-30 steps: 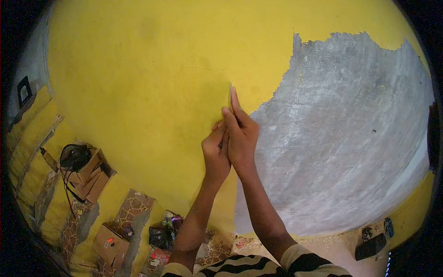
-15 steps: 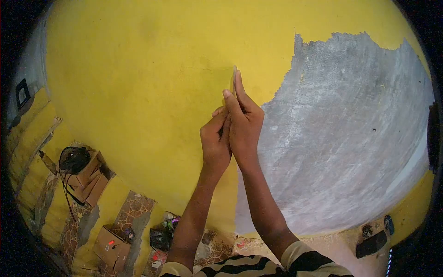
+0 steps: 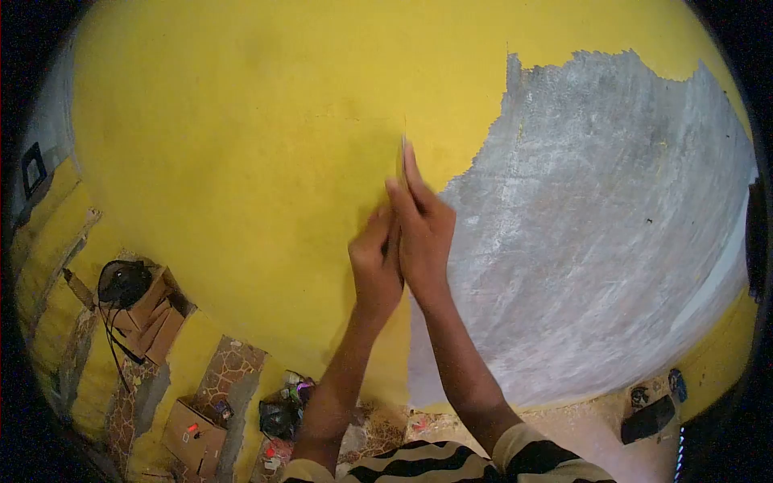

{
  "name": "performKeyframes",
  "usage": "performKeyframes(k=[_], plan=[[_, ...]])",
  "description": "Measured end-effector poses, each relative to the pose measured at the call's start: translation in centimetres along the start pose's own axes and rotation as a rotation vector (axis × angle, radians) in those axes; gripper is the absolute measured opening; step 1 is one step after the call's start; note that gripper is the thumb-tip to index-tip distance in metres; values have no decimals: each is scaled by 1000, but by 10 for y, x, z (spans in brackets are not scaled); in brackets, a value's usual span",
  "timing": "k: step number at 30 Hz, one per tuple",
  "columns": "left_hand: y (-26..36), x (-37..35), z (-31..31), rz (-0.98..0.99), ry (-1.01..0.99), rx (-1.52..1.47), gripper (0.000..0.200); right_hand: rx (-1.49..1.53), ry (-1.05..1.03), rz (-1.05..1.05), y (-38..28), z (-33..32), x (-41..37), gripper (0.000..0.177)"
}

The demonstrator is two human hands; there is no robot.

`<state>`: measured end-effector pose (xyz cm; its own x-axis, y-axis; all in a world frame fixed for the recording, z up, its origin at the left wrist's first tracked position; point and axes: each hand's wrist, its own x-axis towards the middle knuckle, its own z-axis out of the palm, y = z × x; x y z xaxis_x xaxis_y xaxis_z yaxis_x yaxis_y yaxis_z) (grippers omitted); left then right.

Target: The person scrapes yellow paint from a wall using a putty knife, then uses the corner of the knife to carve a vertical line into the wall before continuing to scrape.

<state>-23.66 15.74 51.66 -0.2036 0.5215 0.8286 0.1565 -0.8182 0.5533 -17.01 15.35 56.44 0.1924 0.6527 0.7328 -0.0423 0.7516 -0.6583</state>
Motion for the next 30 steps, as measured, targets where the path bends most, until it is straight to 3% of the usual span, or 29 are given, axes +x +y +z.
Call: performKeyframes(k=[3,6,9,11,13,15,16,19,22,30], plan=[[21,51,4,121,-40,166,25,47,-2,-63,-29,8,43,45],[33,66,5,111,-26,100,26,166,-43,-107,-28,15,60,52],[11,25,1,64,31,83,24,-23,36,-195,-5,10,23,54],[-23,-22,-9,26,38,154,24,-47,-25,-58,24,0,-19,53],[-68,-66,-13,-142,82,-150,24,-124,-89,16,49,-9,-55,51],[-63,-84,-17,-57,47,-47,24,-9,-80,3,79,-13,-78,52],[-62,-87,-18,17,12,54,24,99,-71,0,83,-12,-81,54],[-65,-90,-16,-2,9,95,23,195,-109,115,85,-16,-82,55],[-67,-88,-14,88,21,146,22,120,-126,80,82,-17,-78,54],[-64,-85,-16,33,-1,121,20,75,-97,1,90,-15,-75,53]])
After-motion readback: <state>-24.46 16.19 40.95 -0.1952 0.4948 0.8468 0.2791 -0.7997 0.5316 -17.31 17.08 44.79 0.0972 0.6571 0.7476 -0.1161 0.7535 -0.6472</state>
